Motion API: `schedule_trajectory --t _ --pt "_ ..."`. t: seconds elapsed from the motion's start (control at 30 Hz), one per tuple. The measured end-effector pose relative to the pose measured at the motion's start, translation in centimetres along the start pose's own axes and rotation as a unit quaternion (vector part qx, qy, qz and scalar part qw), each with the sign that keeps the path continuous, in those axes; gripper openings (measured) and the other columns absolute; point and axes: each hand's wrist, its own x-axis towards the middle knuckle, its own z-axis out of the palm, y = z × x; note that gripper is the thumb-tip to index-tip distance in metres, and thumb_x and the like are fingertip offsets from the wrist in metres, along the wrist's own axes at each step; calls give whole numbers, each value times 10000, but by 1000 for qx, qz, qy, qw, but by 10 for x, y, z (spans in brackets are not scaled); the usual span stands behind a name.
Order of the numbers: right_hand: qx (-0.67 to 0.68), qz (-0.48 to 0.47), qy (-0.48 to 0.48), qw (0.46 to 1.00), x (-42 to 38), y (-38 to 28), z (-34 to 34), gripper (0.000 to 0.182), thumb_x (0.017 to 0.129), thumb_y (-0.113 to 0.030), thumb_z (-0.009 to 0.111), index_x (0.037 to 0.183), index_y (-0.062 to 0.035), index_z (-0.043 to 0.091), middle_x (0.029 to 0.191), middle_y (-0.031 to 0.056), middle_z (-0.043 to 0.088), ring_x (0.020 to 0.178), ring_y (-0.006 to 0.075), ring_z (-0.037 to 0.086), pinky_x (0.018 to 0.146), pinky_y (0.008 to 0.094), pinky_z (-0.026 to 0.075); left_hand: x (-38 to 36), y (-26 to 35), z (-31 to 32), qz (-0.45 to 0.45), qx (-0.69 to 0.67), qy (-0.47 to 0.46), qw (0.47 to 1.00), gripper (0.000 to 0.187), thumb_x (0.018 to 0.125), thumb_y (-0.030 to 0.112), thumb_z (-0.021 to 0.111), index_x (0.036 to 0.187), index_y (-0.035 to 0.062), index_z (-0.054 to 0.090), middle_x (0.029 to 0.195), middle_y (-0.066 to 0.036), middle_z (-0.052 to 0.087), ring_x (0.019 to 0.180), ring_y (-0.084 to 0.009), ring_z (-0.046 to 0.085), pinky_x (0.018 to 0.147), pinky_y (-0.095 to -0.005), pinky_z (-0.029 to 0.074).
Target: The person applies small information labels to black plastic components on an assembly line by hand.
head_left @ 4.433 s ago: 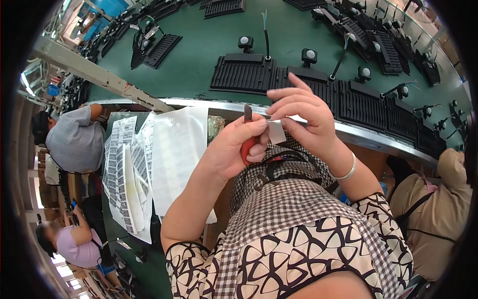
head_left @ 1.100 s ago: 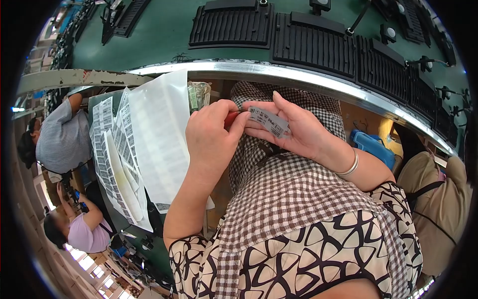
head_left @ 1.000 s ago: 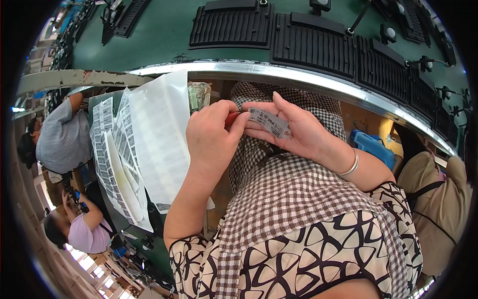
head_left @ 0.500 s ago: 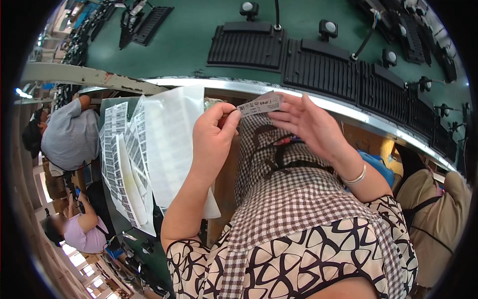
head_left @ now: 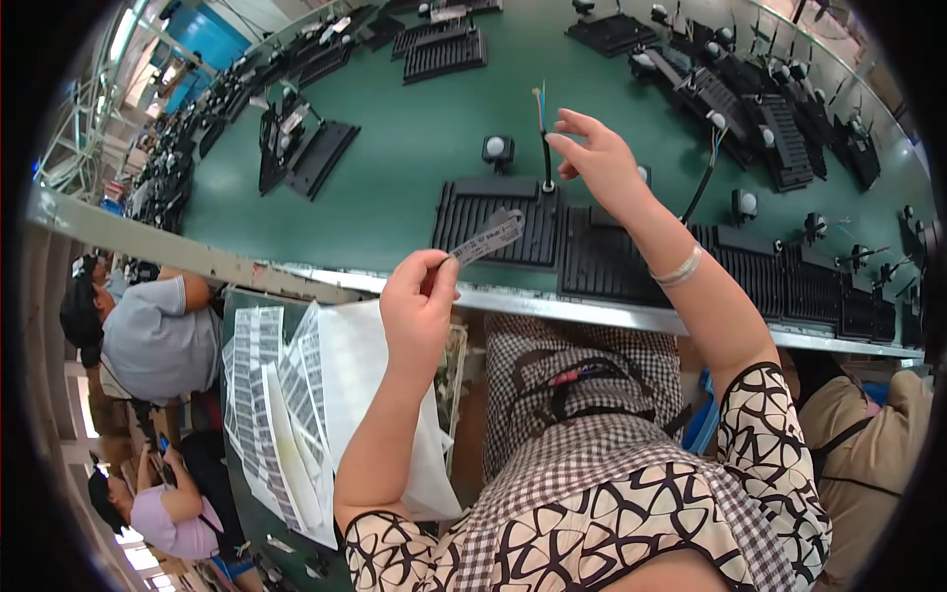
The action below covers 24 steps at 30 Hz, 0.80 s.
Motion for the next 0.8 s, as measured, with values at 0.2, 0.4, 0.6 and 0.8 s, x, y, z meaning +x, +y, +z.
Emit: schedule_trajectory --t 0.2,0.4,0.6,0.8 --pt "33 25 -141 989 51 -21 2 257 898 -189 677 1039 26 680 805 20 654 608 66 558 619 232 519 21 2 4 15 -22 -6 1000 73 941 51 612 934 -21 618 758 -7 593 633 -69 566 591 -202 459" --pt "159 70 -266 948 64 -3 -14 197 914 -172 669 1013 -3 687 822 15 650 640 57 553 594 213 497 41 5 10 7 -114 8 993 79 953 79 602 949 2 620 750 -14 612 601 -55 559 526 -185 422" --pt "38 -12 -133 990 37 -18 5 189 922 -116 601 1023 11 699 836 9 650 614 57 540 584 215 471 78 29 26 0 -159 50 986 94 966 107 593 968 18 620 755 -9 617 595 -43 554 491 -174 400" --pt "43 12 -145 988 36 -22 3 198 927 -142 606 1013 5 705 794 3 651 610 63 545 584 216 472 100 25 42 49 -149 42 987 107 967 112 593 977 8 617 784 1 595 648 -52 570 592 -201 465"
